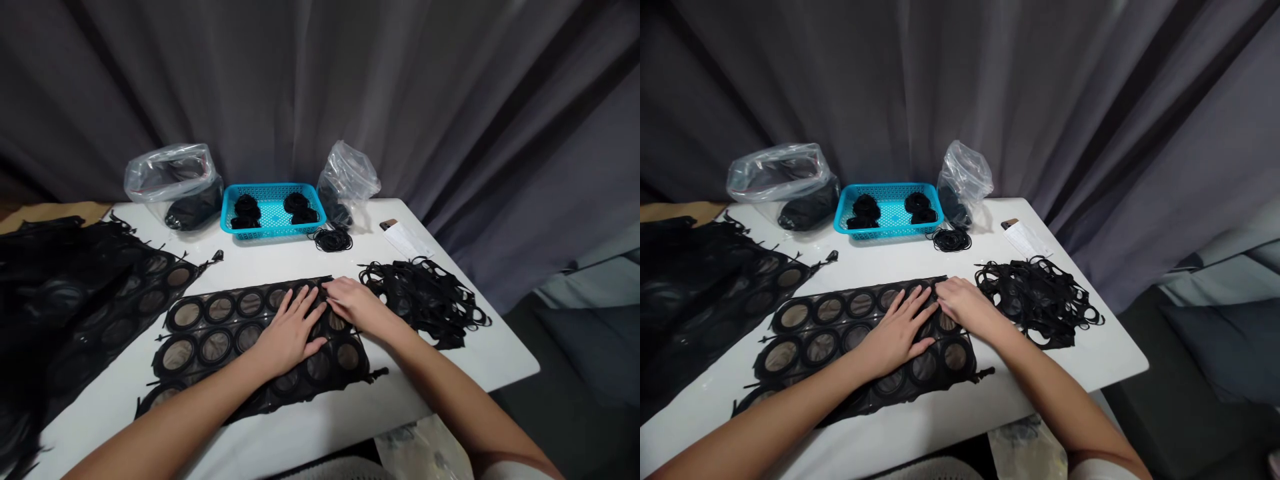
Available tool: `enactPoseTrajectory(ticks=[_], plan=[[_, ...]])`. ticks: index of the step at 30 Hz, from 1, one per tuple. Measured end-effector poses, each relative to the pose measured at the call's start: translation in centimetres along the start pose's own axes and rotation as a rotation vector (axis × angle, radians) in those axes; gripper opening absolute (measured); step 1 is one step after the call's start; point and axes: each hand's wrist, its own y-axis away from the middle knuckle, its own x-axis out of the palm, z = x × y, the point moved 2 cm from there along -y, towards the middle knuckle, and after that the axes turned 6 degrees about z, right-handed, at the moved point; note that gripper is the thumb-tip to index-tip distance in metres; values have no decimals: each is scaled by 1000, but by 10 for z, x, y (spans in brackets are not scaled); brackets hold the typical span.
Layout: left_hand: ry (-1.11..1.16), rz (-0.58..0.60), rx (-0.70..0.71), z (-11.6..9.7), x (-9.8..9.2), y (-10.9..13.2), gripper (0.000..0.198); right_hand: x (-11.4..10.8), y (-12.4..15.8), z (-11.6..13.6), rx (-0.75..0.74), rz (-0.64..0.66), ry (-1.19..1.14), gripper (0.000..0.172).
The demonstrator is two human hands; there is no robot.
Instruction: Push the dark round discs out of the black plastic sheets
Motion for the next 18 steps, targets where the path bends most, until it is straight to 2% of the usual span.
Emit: enactPoseTrajectory(ticks=[1,3,5,7,9,12,15,18], plan=[[0,-1,2,0,0,0,63,0,-2,1,6,27,133,12],[-1,-4,7,1,0,-1,61,-7,-5,-6,128,2,323,12],[-5,-9,9,1,-1,-2,58,-22,-3,-20,324,-138,375,13],[-13,-17,3,-1,-5,-2,58,-36,6,-31,439,-291,256,16],[-19,-14,7,-5,-9,1,58,-40,19,-32,406,-327,15,17],[9,41,72,-15,-11,12,54,-26,41,-14,306,-205,-303,17],[35,62,112,-23,-7,25,56,-3,57,8,282,-104,-468,17],[25,57,113,-25,-2,32,60,9,61,18,246,-99,-525,15]])
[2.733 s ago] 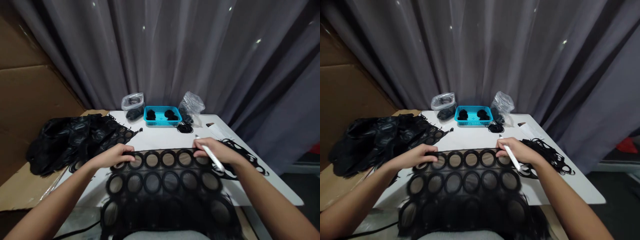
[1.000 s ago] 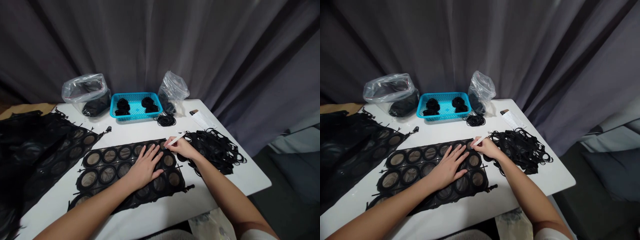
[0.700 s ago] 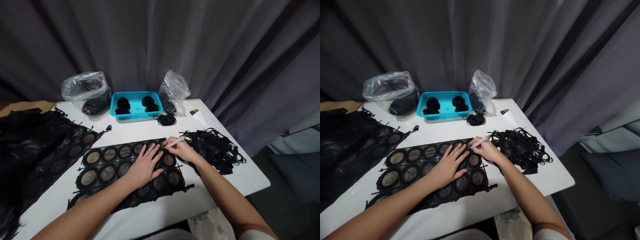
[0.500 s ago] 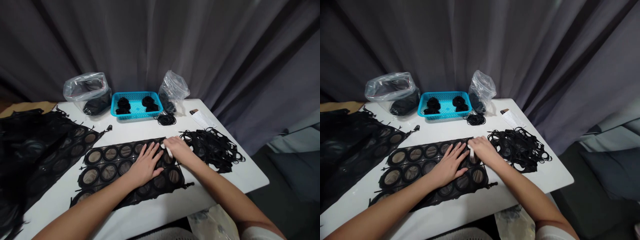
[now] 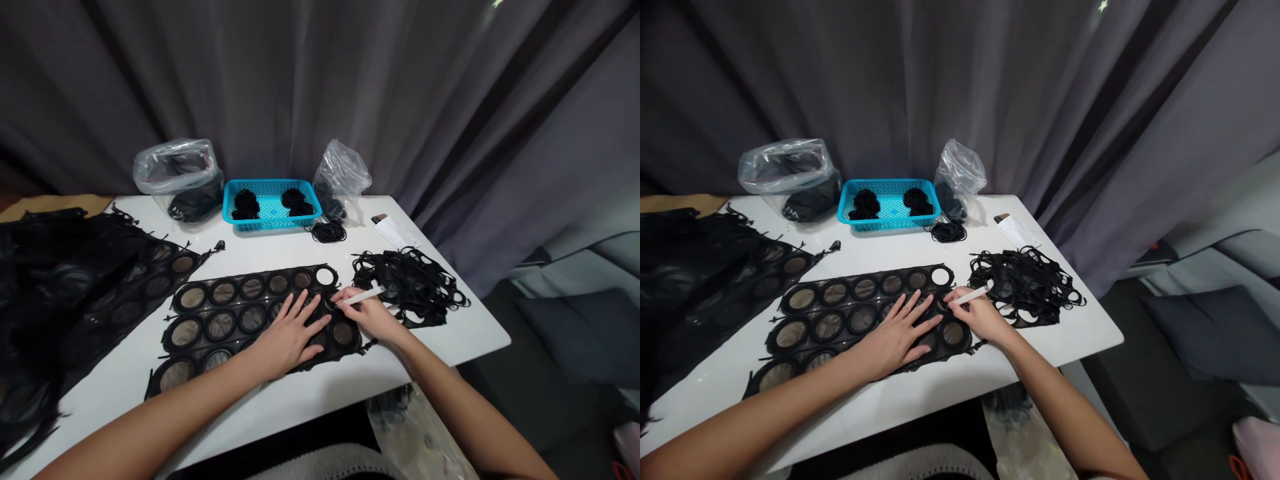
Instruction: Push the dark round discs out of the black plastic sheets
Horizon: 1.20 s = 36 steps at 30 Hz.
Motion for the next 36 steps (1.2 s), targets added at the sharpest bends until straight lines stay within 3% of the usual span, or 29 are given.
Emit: enactPoseTrajectory(ticks=[15,20,23,25,27,30,33,36], plan=[[25,3,1,1,2,0,59,-3,-9,1,-98,70,112,8],[30,-22,7,1,2,0,57,10,-8,11,-188,58,430,12],[28,-23,6,1,2,-1,54,0,-11,7,-78,-143,599,17],[24,-27,3,1,0,-1,54,-15,-8,2,16,-337,554,18],[12,-24,20,-1,-2,0,55,-27,1,1,49,-431,442,17],[21,0,113,-7,-4,6,57,-24,21,5,57,-313,278,18],[62,13,165,-13,-3,12,59,-2,41,13,83,-86,149,18],[75,25,162,-14,0,15,60,14,52,17,83,14,75,15]])
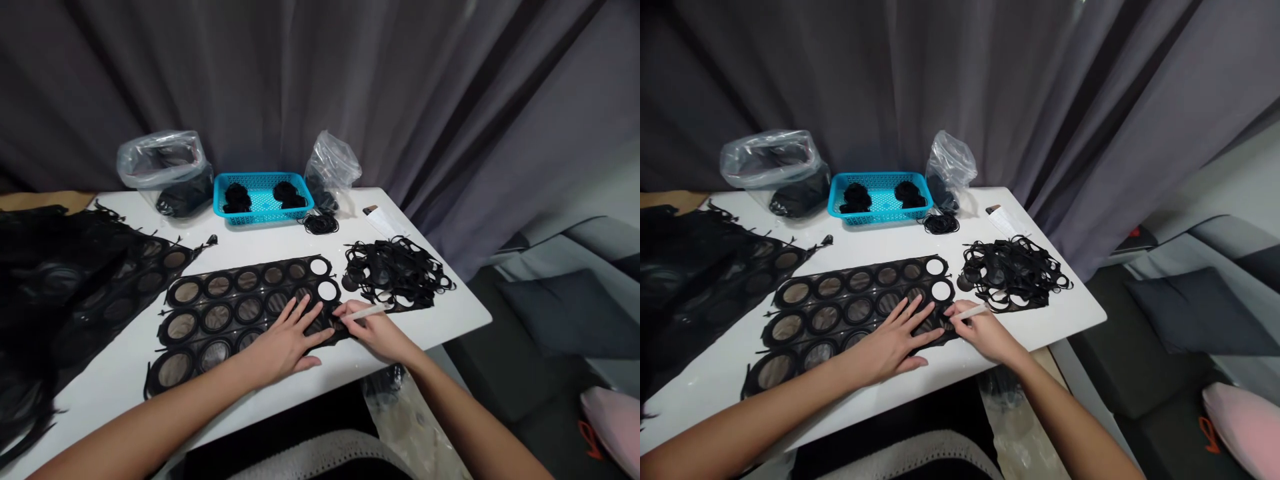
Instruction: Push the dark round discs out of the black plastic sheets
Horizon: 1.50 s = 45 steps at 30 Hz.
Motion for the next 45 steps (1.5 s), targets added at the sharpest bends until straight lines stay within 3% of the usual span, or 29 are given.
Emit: enactPoseTrajectory(ticks=[15,23,27,32,45], plan=[[33,27,13,0,-1,-1,60,2,1,5,-98,34,64,8],[16,36,19,0,0,0,65,33,7,7,-181,-78,475,17],[9,39,24,-1,2,0,61,20,5,-2,-122,-183,320,16],[-6,32,25,0,2,0,58,4,4,-7,-107,-141,209,12],[-18,12,33,-1,2,1,59,20,12,5,-207,-155,346,14]])
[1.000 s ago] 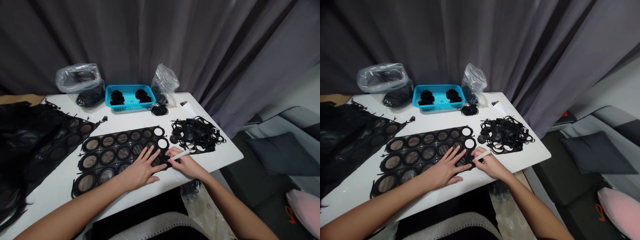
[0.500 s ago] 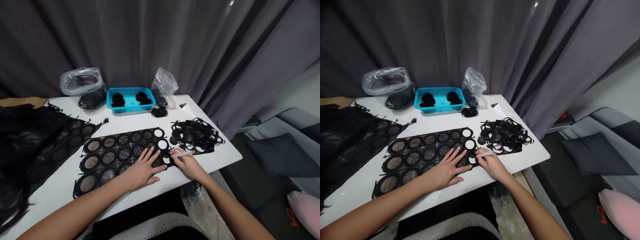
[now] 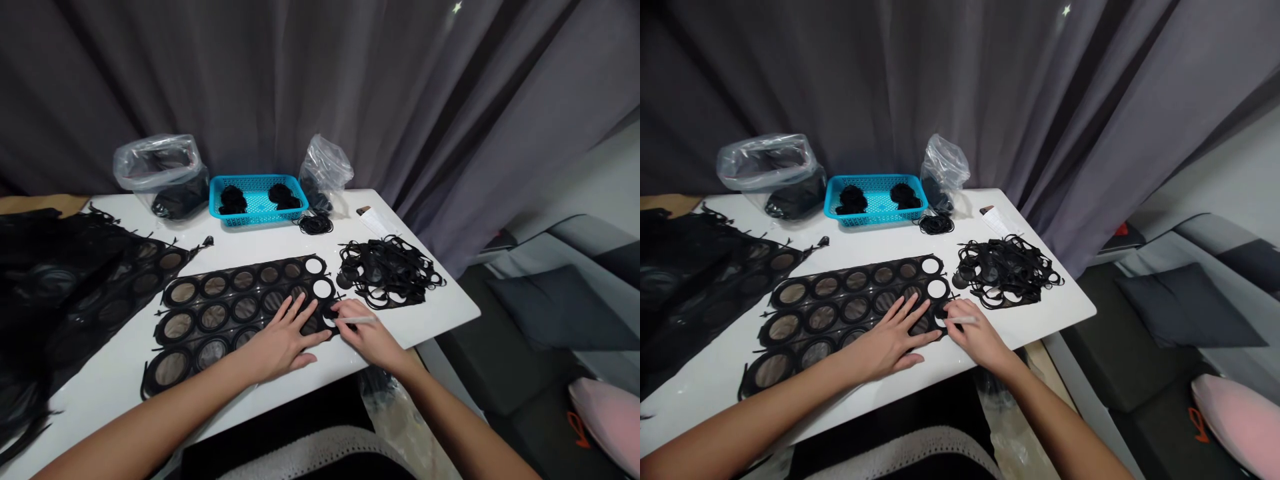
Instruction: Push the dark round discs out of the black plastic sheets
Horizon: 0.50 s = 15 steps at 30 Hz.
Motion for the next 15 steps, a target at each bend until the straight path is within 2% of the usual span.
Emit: enactPoseTrajectory(ticks=[2,4,8,10,12,15], plan=[[0,0,6,0,-1,0,58,4,1,-2,-35,-17,42,16],[-9,2,10,0,-2,0,58,0,0,-10,-5,-122,37,17],[-40,-4,0,0,-5,0,64,-35,-1,-53,324,-514,31,22],[-45,-9,-31,-1,-4,-2,70,-56,-1,-74,422,-571,130,23],[-42,-12,-74,-2,-3,-6,69,-72,1,-87,429,-582,271,20],[-32,-16,-110,-4,0,-10,56,-80,6,-81,422,-671,360,16]])
